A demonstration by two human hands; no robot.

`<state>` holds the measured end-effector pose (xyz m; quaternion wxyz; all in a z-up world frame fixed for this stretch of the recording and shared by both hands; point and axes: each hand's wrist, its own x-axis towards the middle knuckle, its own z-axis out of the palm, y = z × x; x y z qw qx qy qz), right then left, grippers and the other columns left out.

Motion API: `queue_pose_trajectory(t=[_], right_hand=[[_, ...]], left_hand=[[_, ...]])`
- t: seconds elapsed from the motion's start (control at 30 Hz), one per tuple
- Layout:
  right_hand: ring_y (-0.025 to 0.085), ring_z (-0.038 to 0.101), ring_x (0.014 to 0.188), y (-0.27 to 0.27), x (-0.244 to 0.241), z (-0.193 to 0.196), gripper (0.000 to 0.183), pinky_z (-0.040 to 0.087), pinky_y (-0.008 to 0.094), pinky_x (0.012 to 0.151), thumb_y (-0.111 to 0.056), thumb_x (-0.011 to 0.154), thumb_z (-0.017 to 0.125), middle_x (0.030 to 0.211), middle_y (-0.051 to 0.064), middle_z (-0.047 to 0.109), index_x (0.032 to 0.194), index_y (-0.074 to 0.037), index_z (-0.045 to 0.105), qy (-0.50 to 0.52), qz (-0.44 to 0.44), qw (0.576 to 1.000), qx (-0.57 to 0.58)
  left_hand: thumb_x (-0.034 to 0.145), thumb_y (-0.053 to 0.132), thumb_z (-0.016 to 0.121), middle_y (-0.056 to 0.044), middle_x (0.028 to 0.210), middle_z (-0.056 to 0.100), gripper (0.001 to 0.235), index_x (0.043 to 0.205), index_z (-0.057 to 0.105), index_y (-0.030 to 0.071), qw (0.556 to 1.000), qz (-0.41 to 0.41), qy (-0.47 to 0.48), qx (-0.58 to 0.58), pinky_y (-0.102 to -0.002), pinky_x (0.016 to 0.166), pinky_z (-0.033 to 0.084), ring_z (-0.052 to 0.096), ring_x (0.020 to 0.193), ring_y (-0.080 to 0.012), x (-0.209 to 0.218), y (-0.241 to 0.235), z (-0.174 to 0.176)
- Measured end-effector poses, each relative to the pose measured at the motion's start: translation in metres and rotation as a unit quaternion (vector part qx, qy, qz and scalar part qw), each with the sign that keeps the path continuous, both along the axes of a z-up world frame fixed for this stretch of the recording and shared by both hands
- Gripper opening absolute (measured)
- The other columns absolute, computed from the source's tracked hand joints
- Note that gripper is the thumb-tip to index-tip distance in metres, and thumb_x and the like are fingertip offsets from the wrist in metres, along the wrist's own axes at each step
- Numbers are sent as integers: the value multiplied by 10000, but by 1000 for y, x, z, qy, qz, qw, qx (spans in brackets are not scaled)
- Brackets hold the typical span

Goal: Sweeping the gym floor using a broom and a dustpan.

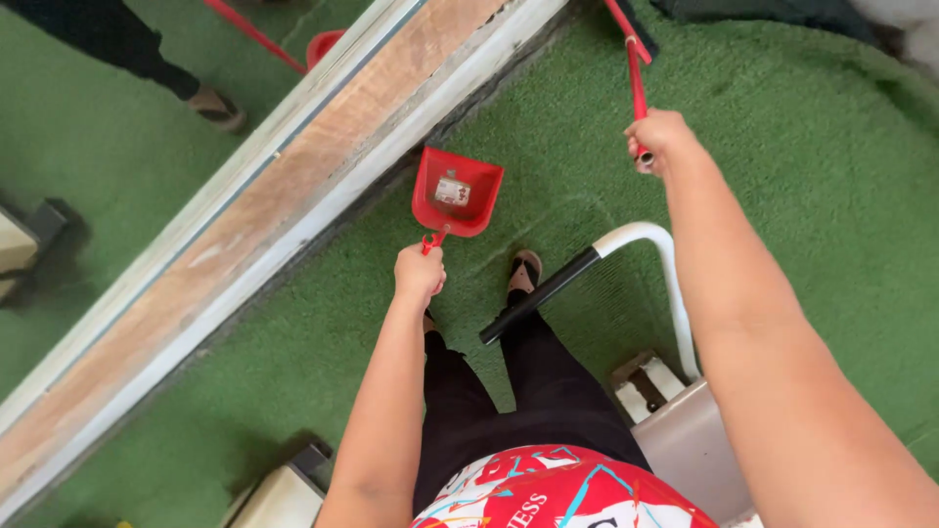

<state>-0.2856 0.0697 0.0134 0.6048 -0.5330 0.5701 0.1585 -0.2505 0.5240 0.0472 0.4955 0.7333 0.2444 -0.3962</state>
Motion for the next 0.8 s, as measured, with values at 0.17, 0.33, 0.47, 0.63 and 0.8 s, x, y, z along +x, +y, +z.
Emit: queue_pose_trajectory(t=[0.17, 0.33, 0.47, 0.63, 0.8], right_hand=[[190, 594, 496, 106, -28, -22, 332, 448, 362, 401, 2, 890, 611, 707, 62, 602, 1206, -51, 522, -13, 126, 991, -52], [324, 710, 570, 231, -104, 24, 810, 584, 440, 500, -3, 885, 479, 798, 217, 686, 1620, -104, 153, 13, 321, 945, -55], [262, 648, 489, 239, -136, 59, 820, 537, 385, 449, -12, 866, 525, 734, 146, 649, 1613, -113, 203, -2, 362, 932, 33], [103, 453, 420, 144, -124, 109, 709, 357, 272, 374, -92, 905, 616, 621, 3, 488, 1572, -238, 424, -3, 278, 950, 142], [86, 440, 425, 63, -86, 114, 597, 341, 262, 372, -69, 930, 573, 590, -37, 480, 1492, -229, 450, 32, 209, 973, 96]], left_hand=[[950, 114, 556, -59, 564, 550, 197, 791, 600, 7, 1000, 9, 3, 21, -324, 338, 349, 500, 393, -151, 8, -31, 10], [941, 121, 577, -65, 571, 570, 227, 752, 601, -2, 999, 10, 4, 52, -332, 347, 363, 518, 405, -158, 12, -44, 14], [934, 121, 578, -76, 571, 587, 214, 762, 623, 3, 998, 9, 15, 64, -332, 354, 384, 534, 411, -165, 8, -45, 9], [947, 139, 579, -91, 573, 587, 214, 786, 637, 9, 998, 36, 15, 54, -333, 356, 382, 527, 410, -177, -3, -35, 6], [935, 153, 608, -63, 603, 617, 173, 826, 661, 29, 997, 34, 11, 69, -328, 375, 445, 586, 453, -160, -16, -25, 4]])
